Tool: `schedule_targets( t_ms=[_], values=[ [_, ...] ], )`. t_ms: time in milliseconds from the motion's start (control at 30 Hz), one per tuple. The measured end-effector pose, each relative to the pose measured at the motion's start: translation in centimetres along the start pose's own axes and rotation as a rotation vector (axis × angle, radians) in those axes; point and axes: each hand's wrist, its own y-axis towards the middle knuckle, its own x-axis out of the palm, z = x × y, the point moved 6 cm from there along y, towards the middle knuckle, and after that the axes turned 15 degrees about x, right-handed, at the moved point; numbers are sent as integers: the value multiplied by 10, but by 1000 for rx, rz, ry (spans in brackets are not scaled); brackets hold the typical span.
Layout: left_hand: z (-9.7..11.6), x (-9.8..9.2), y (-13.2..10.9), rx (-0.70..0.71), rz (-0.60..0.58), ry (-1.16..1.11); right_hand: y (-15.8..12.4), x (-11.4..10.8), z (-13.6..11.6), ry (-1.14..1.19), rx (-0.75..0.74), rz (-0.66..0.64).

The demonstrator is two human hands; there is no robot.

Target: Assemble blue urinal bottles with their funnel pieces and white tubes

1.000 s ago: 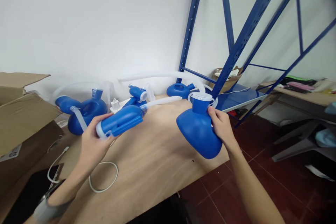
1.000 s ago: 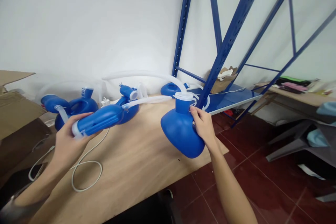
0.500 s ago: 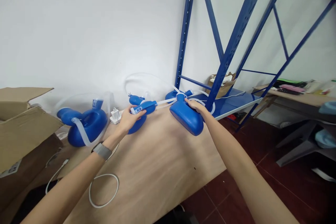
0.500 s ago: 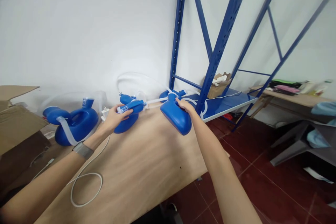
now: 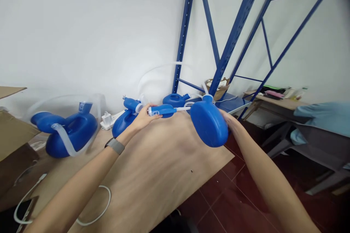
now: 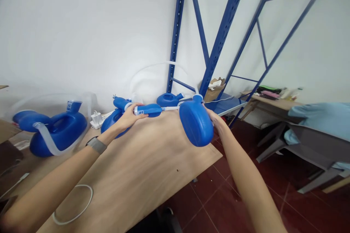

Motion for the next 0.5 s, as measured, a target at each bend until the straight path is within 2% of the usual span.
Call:
schedule_targets(
  t_ms=[133,233,333,433,500],
  values=[
    [9,-12,-6,34,-53,73,-9,6,45,-13,262,11],
    [8,-37,-18,1,-96,144,-17,16,68,11,291,-34],
    [4,-67,-34,-54,-134,202,-27,17,88,52,326,-131],
    [0,-85,-47,-95,-177,213,-36,1,107,122,416,-214],
    [-1,-90,-52,-96,-188,208,-43,-21,115,195,417,-184]
  ],
)
